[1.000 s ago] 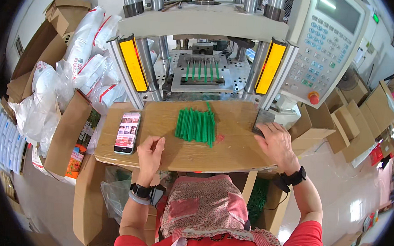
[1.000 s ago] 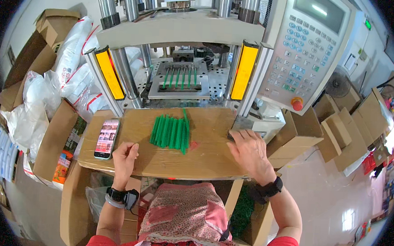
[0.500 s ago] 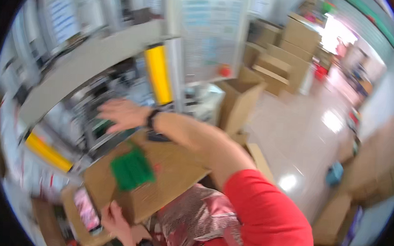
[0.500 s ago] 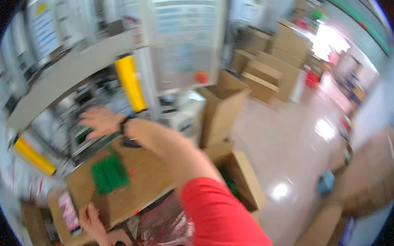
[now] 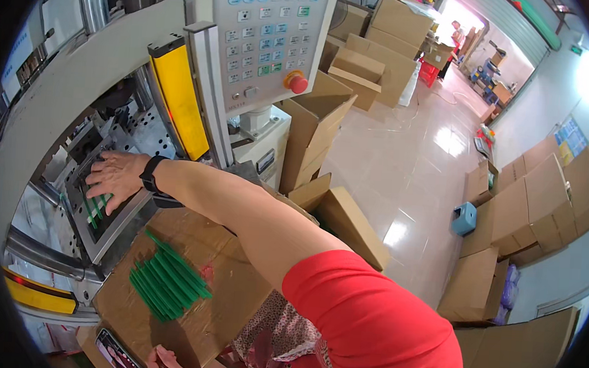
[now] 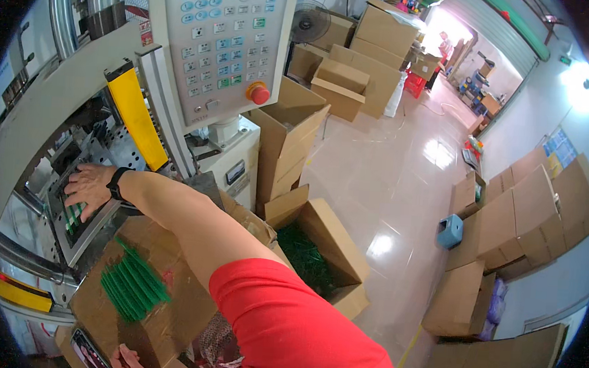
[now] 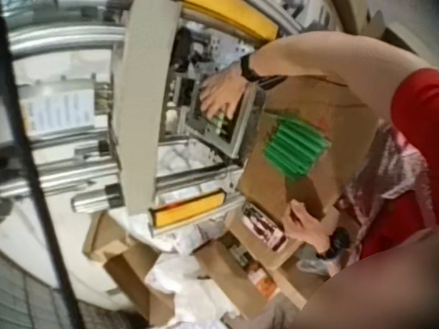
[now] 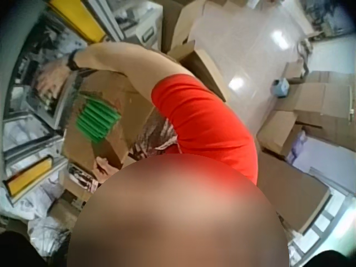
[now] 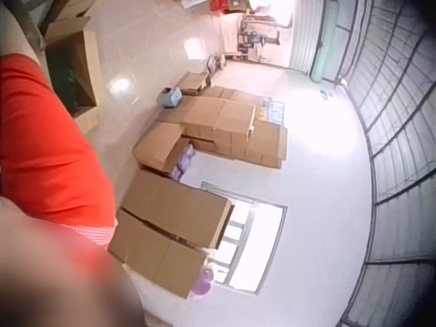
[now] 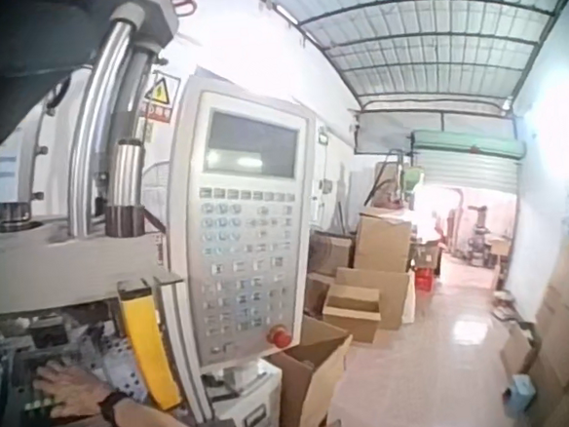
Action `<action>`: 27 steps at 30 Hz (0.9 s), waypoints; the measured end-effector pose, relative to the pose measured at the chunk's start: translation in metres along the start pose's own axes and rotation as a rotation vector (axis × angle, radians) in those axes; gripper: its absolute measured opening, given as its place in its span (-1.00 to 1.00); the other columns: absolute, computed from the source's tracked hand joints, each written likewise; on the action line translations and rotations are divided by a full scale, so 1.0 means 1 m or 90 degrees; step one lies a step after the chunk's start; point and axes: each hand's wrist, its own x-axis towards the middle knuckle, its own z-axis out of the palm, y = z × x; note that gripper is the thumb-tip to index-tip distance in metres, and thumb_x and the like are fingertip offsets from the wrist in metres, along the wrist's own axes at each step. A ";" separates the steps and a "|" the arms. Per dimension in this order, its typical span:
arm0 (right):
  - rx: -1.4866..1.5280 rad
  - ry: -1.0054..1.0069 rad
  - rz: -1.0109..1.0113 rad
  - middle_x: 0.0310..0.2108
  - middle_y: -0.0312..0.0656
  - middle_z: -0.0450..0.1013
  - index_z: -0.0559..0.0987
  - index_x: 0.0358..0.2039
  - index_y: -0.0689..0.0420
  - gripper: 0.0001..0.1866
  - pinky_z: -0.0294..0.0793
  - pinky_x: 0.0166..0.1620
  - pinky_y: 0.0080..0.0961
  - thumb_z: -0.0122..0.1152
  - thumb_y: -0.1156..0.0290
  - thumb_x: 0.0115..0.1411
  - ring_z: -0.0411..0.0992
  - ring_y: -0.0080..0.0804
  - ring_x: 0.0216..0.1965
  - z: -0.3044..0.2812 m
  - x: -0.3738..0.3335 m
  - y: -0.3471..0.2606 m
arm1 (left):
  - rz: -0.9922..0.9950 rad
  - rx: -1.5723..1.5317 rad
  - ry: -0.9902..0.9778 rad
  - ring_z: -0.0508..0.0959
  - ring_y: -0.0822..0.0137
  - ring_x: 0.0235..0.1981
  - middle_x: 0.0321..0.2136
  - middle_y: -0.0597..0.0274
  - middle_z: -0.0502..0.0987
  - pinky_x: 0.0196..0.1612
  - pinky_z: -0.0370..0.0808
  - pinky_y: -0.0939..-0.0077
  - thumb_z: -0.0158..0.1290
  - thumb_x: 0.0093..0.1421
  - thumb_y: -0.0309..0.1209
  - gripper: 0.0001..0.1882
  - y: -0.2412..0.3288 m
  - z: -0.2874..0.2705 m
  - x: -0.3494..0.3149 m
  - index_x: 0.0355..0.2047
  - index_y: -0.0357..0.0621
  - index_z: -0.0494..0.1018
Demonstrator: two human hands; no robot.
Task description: Loading green plastic tubes into an industrial machine.
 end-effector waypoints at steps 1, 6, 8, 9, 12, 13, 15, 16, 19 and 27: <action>0.002 0.000 -0.003 -0.04 -0.23 0.33 0.42 0.00 -0.06 -0.36 0.20 -0.01 -0.17 0.05 -0.21 0.01 0.25 -0.27 0.00 -0.001 0.001 0.002 | 0.007 -0.002 0.001 0.39 0.31 -0.66 -0.64 0.10 0.45 -0.60 0.38 0.48 0.07 0.20 -0.26 -0.71 -0.001 0.000 0.001 -0.43 -0.30 0.50; -0.041 0.010 0.026 -0.14 -0.28 0.37 0.44 -0.04 -0.08 -0.39 0.24 -0.10 -0.23 0.03 -0.22 0.02 0.28 -0.32 -0.05 -0.001 0.004 -0.002 | 0.026 0.013 0.000 0.38 0.32 -0.66 -0.65 0.11 0.45 -0.60 0.38 0.49 0.05 0.21 -0.28 -0.72 -0.002 -0.006 0.002 -0.44 -0.30 0.49; -0.062 -0.004 0.048 -0.15 -0.28 0.38 0.45 -0.06 -0.08 -0.41 0.26 -0.11 -0.24 0.04 -0.21 0.01 0.29 -0.32 -0.06 -0.005 0.007 -0.005 | 0.029 0.009 0.003 0.38 0.33 -0.67 -0.65 0.12 0.44 -0.60 0.37 0.48 0.06 0.21 -0.29 -0.73 -0.001 -0.003 0.002 -0.44 -0.30 0.49; -0.066 -0.002 0.047 -0.15 -0.28 0.38 0.45 -0.06 -0.08 -0.41 0.26 -0.11 -0.24 0.04 -0.21 0.01 0.29 -0.32 -0.06 -0.009 0.009 -0.006 | 0.032 0.005 0.005 0.38 0.33 -0.67 -0.65 0.12 0.44 -0.60 0.37 0.48 0.06 0.21 -0.29 -0.73 -0.001 -0.002 0.002 -0.44 -0.30 0.49; -0.024 -0.087 0.014 -0.06 -0.30 0.33 0.39 0.00 -0.15 -0.45 0.28 -0.09 -0.23 0.08 -0.12 0.03 0.24 -0.32 0.02 -0.016 0.017 -0.012 | 0.040 -0.004 0.003 0.38 0.33 -0.67 -0.66 0.12 0.43 -0.61 0.36 0.48 0.07 0.20 -0.30 -0.74 -0.002 0.000 0.001 -0.43 -0.30 0.49; -0.026 -0.087 0.012 -0.06 -0.30 0.33 0.39 0.00 -0.15 -0.45 0.28 -0.09 -0.23 0.08 -0.12 0.03 0.24 -0.32 0.02 -0.018 0.023 -0.016 | 0.041 -0.007 0.001 0.38 0.33 -0.67 -0.66 0.12 0.43 -0.61 0.36 0.48 0.07 0.20 -0.30 -0.74 -0.003 0.000 0.000 -0.43 -0.30 0.49; -0.128 -0.040 -0.214 -0.04 -0.33 0.30 0.37 0.01 -0.15 -0.51 0.30 -0.13 -0.27 0.08 0.02 0.06 0.24 -0.35 0.03 -0.017 0.039 -0.022 | 0.036 -0.016 0.004 0.38 0.32 -0.67 -0.66 0.11 0.43 -0.61 0.36 0.48 0.07 0.20 -0.29 -0.74 -0.002 0.001 -0.001 -0.42 -0.29 0.49; -0.176 -0.016 -0.328 -0.04 -0.35 0.29 0.35 0.01 -0.15 -0.54 0.31 -0.15 -0.28 0.08 0.09 0.07 0.23 -0.36 0.03 -0.016 0.043 -0.024 | 0.029 -0.022 0.006 0.38 0.32 -0.67 -0.66 0.11 0.44 -0.61 0.37 0.48 0.08 0.19 -0.29 -0.74 -0.001 0.002 -0.001 -0.41 -0.29 0.49; -0.205 -0.019 -0.373 -0.02 -0.37 0.27 0.34 0.01 -0.14 -0.57 0.31 -0.15 -0.31 0.02 0.16 0.10 0.23 -0.37 0.02 -0.008 0.051 -0.025 | 0.011 -0.029 0.005 0.40 0.31 -0.65 -0.64 0.10 0.45 -0.59 0.39 0.48 0.08 0.19 -0.28 -0.74 -0.001 0.000 -0.003 -0.39 -0.29 0.49; -0.160 -0.040 -0.354 -0.01 -0.31 0.29 0.36 -0.03 0.00 -0.60 0.22 0.01 -0.31 -0.03 0.14 0.13 0.20 -0.37 0.07 -0.016 0.049 -0.022 | -0.155 -0.112 -0.027 0.38 0.52 -0.57 -0.60 0.27 0.42 -0.52 0.31 0.64 0.06 0.15 -0.49 -0.88 -0.007 -0.001 -0.005 -0.43 -0.33 0.43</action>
